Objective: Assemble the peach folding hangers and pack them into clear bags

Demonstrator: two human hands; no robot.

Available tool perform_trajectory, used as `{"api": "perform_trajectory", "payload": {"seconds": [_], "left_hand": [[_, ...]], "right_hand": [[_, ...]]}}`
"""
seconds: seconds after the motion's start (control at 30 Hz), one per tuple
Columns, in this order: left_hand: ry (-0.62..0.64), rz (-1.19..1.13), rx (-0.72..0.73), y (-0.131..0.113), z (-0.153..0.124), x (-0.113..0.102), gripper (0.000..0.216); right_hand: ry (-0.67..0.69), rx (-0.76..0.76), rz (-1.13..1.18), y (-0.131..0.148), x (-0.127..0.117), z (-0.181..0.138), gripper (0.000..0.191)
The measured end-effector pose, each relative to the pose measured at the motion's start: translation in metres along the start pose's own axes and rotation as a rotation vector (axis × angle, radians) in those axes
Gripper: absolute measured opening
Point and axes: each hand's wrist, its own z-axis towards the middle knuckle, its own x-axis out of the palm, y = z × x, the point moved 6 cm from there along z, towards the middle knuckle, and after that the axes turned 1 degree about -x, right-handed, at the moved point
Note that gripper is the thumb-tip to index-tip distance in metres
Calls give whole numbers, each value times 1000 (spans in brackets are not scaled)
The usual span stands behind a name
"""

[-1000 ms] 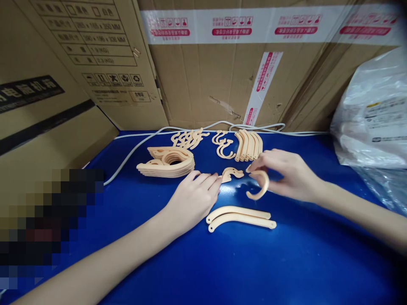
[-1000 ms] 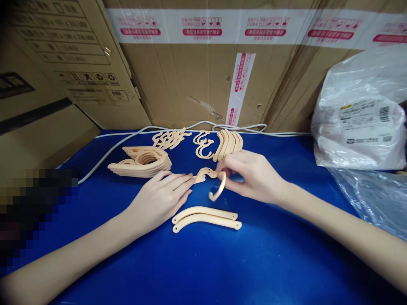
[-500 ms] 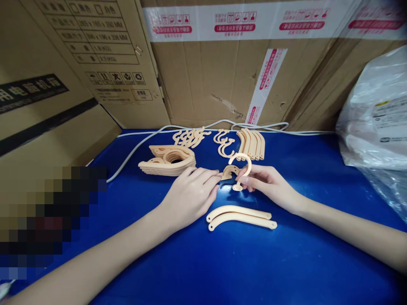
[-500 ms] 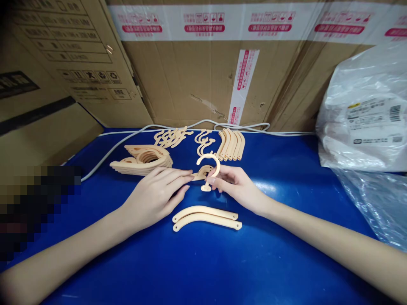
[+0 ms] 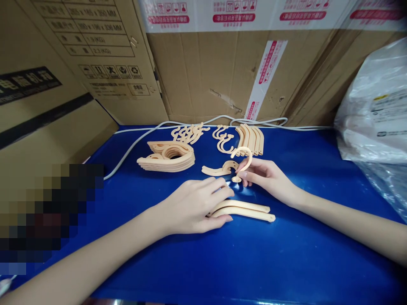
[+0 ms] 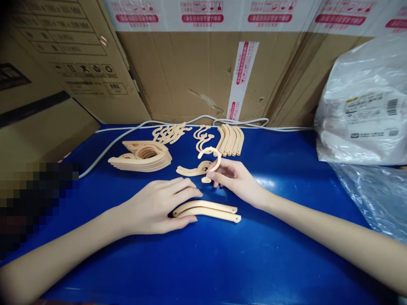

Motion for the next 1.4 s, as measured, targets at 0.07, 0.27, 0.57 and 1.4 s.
{"api": "perform_trajectory", "payload": {"seconds": [0.07,0.27,0.57,1.4], "left_hand": [[23,-4,-16,1,0,1,26],[34,-21,-24,1,0,2,12],[-65,-79,-97,5,2,5,17],[-263,-600,-267,14,1,-14,7]], "right_hand": [[-1,4,-6,0,0,0,18],[-6,23,-4,-1,1,1,21],[27,16,6,-1,2,1,19],[31,22,36,-1,1,1,18]]}}
